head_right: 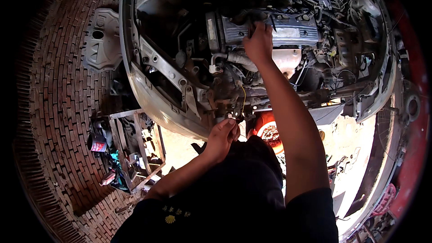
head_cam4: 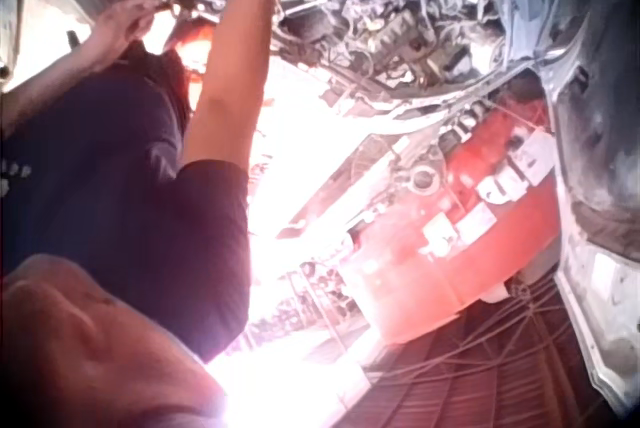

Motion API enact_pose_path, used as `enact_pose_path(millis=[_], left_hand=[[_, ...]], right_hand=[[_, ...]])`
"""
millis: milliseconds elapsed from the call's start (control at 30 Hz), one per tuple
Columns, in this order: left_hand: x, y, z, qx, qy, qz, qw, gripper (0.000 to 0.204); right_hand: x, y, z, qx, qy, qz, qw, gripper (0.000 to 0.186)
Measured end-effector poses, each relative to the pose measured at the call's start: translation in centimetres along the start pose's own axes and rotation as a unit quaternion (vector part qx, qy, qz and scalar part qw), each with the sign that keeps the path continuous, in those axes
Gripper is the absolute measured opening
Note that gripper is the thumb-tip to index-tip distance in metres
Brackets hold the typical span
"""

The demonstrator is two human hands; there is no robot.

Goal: The person works on electrical wiring inside the engine bay of a car. They use a pair of pliers to manipulate and secure wires, also handling a smaller wire connector and touching parts of the engine block during the process.

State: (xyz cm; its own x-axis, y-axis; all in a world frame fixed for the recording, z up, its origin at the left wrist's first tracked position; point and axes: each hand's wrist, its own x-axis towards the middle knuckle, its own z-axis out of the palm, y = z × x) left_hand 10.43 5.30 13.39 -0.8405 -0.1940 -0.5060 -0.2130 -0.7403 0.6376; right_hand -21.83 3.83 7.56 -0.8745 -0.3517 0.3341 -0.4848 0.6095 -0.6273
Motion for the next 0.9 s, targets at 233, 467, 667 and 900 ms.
enact_pose_path(millis=[233,467,667,900], left_hand=[[1.3,0.5,-0.5,-0.232,-0.062,-0.024,0.97,0.027],[2.3,1.2,-0.5,-0.302,-0.074,-0.059,0.949,0.026],[2.9,1.7,-0.2,-0.302,-0.088,-0.06,0.947,0.022],[3.9,1.2,-0.2,-0.282,-0.116,-0.081,0.949,0.02]], right_hand=[[1.8,1.8,0.5,-0.027,0.046,-0.127,0.991,0.025],[1.2,1.0,-1.9,-0.003,0.014,-0.154,0.988,0.03],[-8.9,0.8,-9.9,0.208,-0.02,-0.009,0.978,0.032],[-20.5,-3.4,-17.4,0.205,-0.175,-0.063,0.961,0.052]])
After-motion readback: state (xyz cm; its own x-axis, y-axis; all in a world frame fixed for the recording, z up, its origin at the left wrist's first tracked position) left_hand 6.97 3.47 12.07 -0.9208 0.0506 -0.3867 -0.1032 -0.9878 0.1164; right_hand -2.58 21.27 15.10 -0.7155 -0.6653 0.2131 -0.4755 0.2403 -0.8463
